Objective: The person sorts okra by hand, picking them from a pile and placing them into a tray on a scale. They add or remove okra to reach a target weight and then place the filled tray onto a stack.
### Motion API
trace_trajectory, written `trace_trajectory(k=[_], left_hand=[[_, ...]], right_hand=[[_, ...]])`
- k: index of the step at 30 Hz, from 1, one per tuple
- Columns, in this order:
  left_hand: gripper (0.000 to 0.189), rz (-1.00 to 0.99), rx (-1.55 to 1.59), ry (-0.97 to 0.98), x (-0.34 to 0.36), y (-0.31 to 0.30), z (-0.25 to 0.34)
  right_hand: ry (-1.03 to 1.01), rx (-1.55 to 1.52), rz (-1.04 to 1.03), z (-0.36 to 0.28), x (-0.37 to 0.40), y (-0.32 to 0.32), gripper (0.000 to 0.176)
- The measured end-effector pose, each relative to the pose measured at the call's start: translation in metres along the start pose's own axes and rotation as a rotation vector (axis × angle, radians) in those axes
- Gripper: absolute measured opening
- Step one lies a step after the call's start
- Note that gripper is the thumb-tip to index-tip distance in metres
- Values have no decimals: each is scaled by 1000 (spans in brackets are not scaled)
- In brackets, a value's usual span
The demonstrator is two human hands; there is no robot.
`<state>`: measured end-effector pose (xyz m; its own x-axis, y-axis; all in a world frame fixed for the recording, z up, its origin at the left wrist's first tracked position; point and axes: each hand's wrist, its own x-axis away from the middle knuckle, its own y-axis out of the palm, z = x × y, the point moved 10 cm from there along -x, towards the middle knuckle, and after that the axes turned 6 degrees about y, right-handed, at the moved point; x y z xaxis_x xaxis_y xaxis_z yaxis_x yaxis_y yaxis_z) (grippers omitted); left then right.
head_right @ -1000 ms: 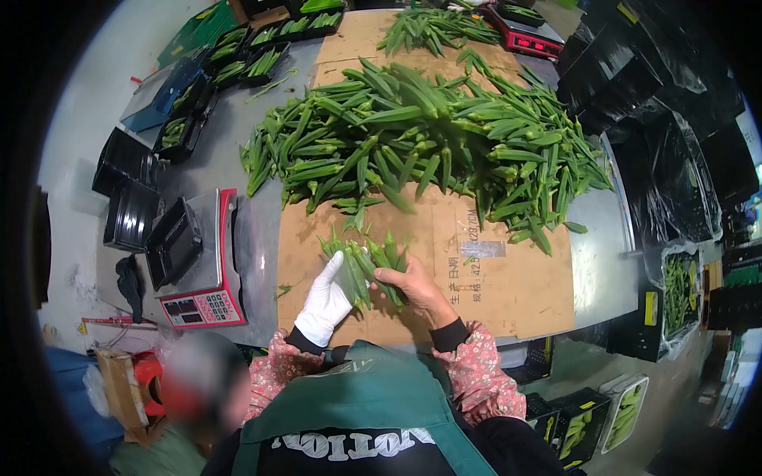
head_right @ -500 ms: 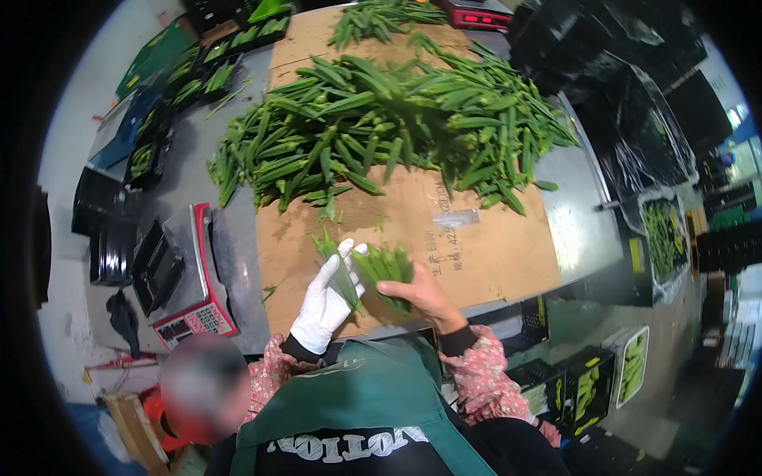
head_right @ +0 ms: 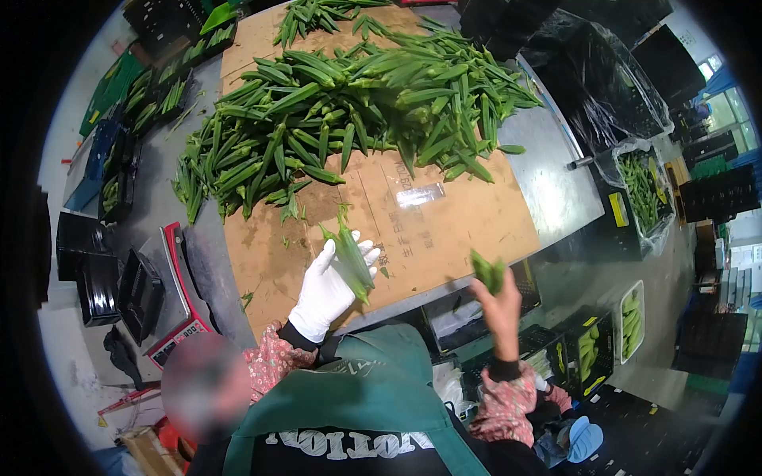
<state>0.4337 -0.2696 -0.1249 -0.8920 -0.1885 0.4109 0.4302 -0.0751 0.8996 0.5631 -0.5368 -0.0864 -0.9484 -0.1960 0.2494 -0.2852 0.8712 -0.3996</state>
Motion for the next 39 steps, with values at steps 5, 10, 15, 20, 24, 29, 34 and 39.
trace_trajectory(k=[5, 10, 15, 20, 24, 29, 34, 39], left_hand=[[47, -67, 84, -28, 7, 16, 0], [46, -314, 117, -23, 16, 19, 18], [46, -134, 245, 47, 27, 3, 39], [47, 1, 32, 205, 32, -17, 62], [45, -103, 96, 219, 40, -7, 74], [39, -17, 100, 311, 41, -30, 90], [40, -10, -265, 370, 55, -11, 102], [37, 41, -429, 453, 57, -11, 107]], right_hand=[[105, -370, -393, -60, 12, 134, 36], [166, -533, -578, -95, 24, 196, 32], [-141, -220, -607, -117, 43, 222, 42], [-405, 148, -550, -122, 68, 248, 52], [48, -380, -718, -100, 62, 262, 49], [330, -683, -843, -111, 60, 264, 41], [243, -631, -746, -116, 53, 269, 38], [238, -626, -700, -121, 58, 272, 34]])
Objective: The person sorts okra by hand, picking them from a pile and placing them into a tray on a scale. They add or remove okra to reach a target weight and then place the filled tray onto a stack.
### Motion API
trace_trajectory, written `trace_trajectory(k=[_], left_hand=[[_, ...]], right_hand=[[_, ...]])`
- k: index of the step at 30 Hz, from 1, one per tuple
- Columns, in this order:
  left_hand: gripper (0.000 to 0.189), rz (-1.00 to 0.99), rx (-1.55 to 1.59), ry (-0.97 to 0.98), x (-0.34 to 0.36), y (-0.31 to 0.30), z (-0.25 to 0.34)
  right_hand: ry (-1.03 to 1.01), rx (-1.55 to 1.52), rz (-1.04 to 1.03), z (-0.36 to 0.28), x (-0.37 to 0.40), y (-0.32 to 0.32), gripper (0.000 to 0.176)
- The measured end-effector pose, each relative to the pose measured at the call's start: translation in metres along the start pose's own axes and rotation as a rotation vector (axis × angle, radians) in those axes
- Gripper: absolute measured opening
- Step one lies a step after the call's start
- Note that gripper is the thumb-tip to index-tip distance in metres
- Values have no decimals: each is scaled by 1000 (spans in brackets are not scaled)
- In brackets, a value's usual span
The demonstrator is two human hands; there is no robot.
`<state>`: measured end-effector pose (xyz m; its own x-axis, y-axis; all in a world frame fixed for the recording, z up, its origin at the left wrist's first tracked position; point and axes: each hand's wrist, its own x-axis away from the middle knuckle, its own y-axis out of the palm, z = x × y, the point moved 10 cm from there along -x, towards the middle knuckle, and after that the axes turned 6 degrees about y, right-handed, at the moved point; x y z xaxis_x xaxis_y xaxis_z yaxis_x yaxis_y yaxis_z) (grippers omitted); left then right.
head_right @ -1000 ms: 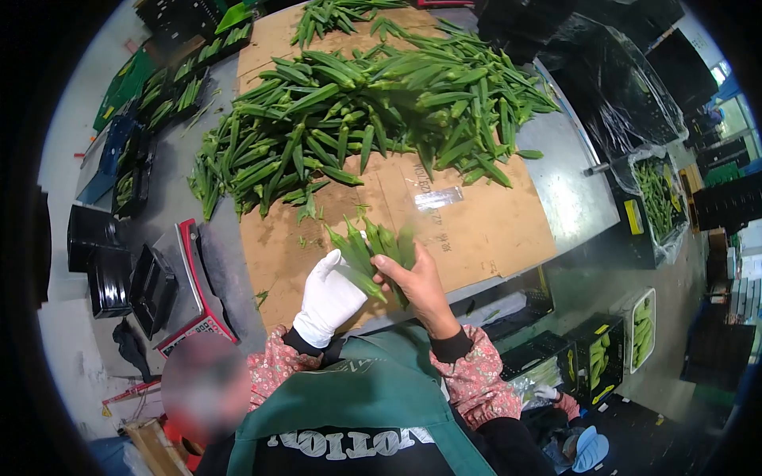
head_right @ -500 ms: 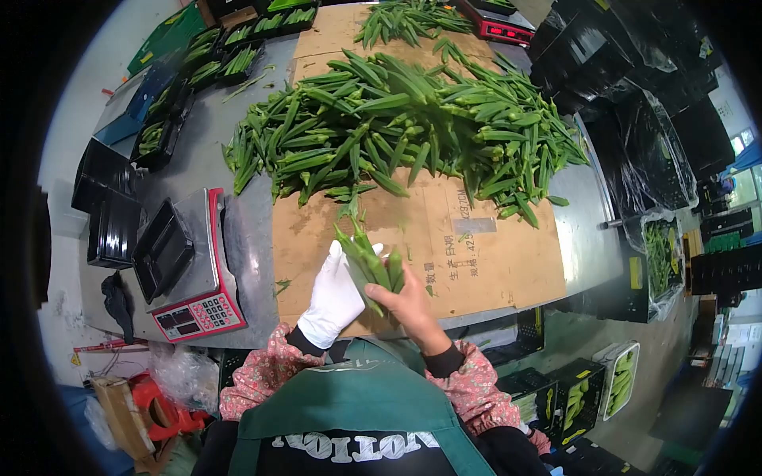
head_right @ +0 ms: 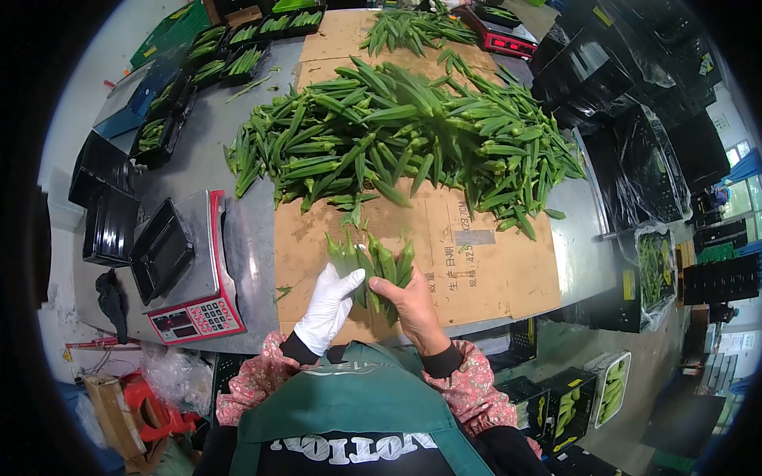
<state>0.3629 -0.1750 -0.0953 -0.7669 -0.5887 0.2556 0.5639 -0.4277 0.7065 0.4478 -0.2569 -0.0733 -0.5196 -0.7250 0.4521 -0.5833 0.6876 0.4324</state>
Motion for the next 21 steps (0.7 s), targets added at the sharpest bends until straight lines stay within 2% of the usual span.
trace_trajectory(k=[9, 16, 21], left_hand=[[28, -5, 63, -86, 1, -3, -8], [30, -51, 254, -176, 7, 3, -12], [35, -80, 269, -225, 12, -7, -20]], right_hand=[[96, -70, -20, 6, 1, -6, 20], [38, 8, 29, 9, -2, -20, 33], [-28, 19, 49, 1, -2, -16, 37]])
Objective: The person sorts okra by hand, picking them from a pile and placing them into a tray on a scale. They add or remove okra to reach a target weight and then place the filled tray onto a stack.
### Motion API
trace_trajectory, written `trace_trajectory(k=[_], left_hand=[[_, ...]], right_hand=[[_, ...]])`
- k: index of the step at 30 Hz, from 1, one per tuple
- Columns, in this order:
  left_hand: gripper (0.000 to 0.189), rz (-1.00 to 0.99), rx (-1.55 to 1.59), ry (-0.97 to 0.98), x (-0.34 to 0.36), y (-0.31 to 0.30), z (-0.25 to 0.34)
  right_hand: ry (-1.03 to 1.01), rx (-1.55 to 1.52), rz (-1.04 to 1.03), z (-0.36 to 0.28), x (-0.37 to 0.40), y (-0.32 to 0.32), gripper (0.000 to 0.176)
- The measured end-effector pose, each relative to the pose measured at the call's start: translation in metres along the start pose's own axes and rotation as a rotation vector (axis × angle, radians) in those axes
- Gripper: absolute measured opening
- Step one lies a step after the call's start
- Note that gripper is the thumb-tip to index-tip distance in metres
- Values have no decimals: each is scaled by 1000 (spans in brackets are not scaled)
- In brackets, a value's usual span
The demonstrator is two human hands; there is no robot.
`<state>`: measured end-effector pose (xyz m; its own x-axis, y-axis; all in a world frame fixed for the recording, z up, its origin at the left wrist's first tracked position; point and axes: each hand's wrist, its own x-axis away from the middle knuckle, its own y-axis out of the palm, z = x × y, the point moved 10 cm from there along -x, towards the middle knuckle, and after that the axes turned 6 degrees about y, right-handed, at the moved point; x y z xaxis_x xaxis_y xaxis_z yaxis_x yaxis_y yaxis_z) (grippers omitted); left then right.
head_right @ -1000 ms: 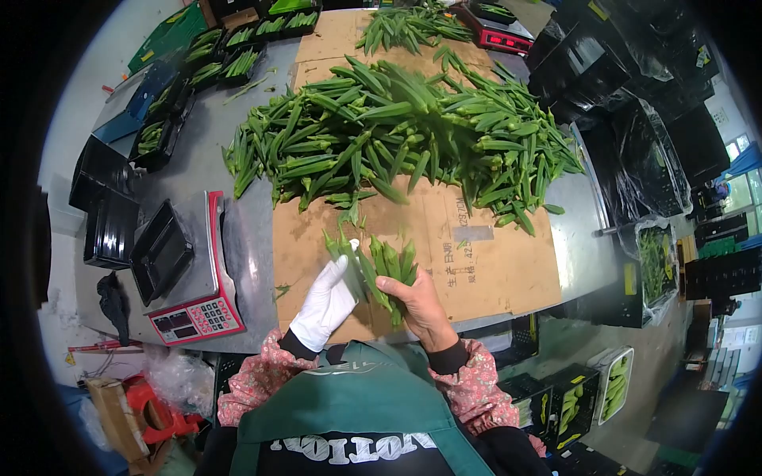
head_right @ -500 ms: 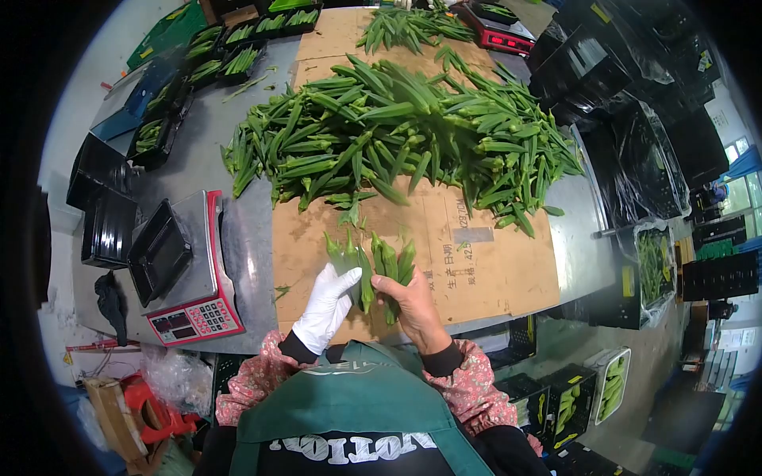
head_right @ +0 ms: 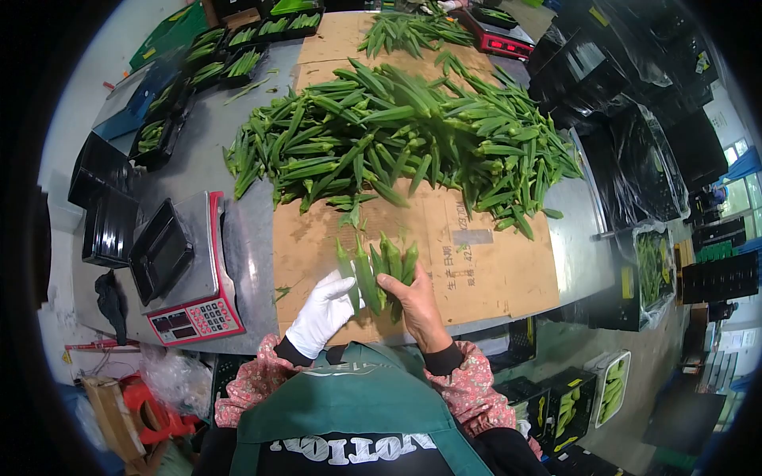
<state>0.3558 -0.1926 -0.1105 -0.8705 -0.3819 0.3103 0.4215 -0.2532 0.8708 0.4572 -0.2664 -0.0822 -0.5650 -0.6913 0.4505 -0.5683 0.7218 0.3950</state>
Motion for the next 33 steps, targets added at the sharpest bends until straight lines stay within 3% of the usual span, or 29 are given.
trace_trajectory(k=[4, 13, 19, 30, 33], left_hand=[[33, -32, 286, -61, 3, 1, -1], [26, 32, -50, 55, 9, -4, 17], [22, 108, 9, 94, 14, -22, 22], [24, 49, 8, 69, 7, -15, 21], [24, 93, 64, 74, 3, -32, 18]], right_hand=[[40, -15, -15, 6, -4, -2, 36], [252, -116, -189, 13, 5, 26, 29], [271, -131, -264, 14, 7, 36, 28], [265, 55, -289, 32, -11, 29, 25], [291, -53, -279, 33, -15, 29, 24]])
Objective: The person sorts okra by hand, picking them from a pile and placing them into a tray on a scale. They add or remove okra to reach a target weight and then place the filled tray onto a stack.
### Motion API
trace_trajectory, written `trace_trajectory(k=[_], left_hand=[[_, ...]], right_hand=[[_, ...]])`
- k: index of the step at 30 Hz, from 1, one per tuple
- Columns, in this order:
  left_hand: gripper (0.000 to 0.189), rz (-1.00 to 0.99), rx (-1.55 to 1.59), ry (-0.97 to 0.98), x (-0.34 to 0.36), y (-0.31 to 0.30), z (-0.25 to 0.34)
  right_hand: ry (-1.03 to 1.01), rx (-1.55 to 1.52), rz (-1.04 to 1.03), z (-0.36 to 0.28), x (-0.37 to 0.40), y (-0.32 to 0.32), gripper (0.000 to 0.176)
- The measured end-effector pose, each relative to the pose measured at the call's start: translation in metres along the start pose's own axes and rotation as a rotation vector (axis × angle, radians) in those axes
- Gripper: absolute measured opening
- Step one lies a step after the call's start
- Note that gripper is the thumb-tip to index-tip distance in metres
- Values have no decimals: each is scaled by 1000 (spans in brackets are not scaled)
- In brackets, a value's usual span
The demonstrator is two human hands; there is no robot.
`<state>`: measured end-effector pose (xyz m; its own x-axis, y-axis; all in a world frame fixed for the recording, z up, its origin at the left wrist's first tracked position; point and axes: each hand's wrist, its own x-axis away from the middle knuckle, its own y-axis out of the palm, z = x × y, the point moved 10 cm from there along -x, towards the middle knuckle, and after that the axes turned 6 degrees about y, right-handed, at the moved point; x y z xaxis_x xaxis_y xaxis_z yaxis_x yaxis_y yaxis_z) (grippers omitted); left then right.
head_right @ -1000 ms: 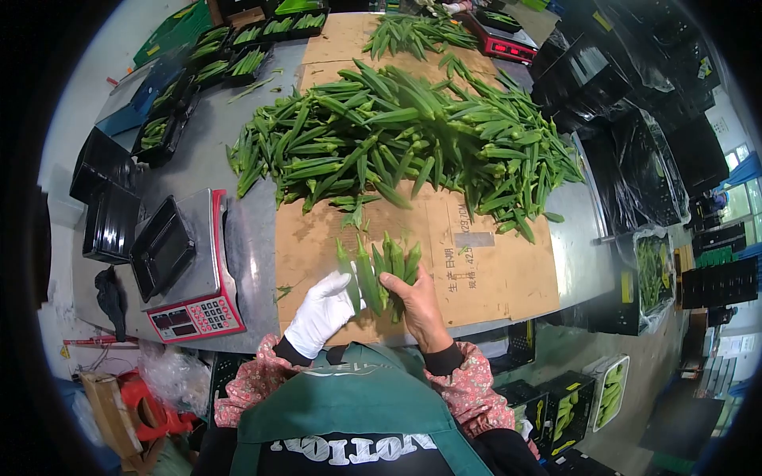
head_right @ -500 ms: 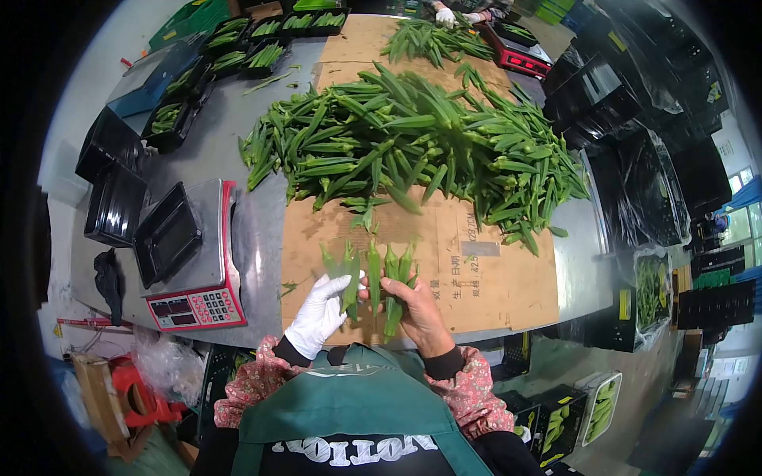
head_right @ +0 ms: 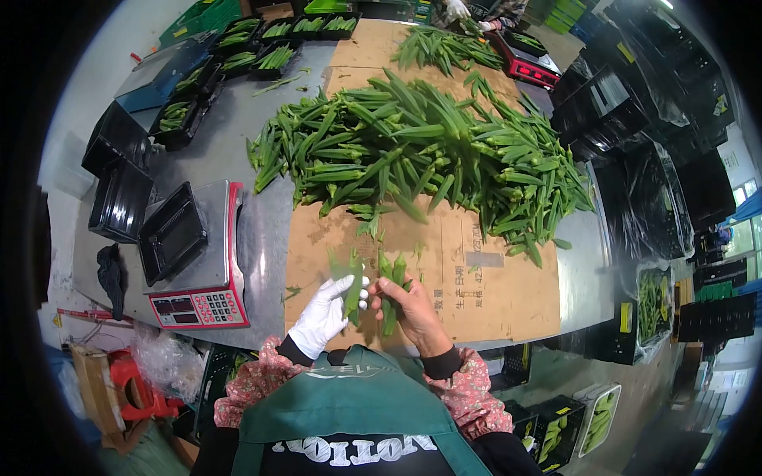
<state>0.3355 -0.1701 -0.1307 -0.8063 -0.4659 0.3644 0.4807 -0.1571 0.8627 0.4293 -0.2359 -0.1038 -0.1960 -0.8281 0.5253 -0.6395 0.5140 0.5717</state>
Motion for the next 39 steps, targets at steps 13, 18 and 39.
trace_trajectory(k=[13, 18, 39], left_hand=[[33, 155, 174, 69, 2, -36, 16], [35, 137, 83, 151, 8, -37, 31], [62, -203, -94, 189, 64, 34, 115]], right_hand=[[-445, 1472, 490, -22, -55, -31, 46], [-387, 1358, 481, -6, -66, -39, 37], [-340, 378, 222, -63, 9, 30, 23]])
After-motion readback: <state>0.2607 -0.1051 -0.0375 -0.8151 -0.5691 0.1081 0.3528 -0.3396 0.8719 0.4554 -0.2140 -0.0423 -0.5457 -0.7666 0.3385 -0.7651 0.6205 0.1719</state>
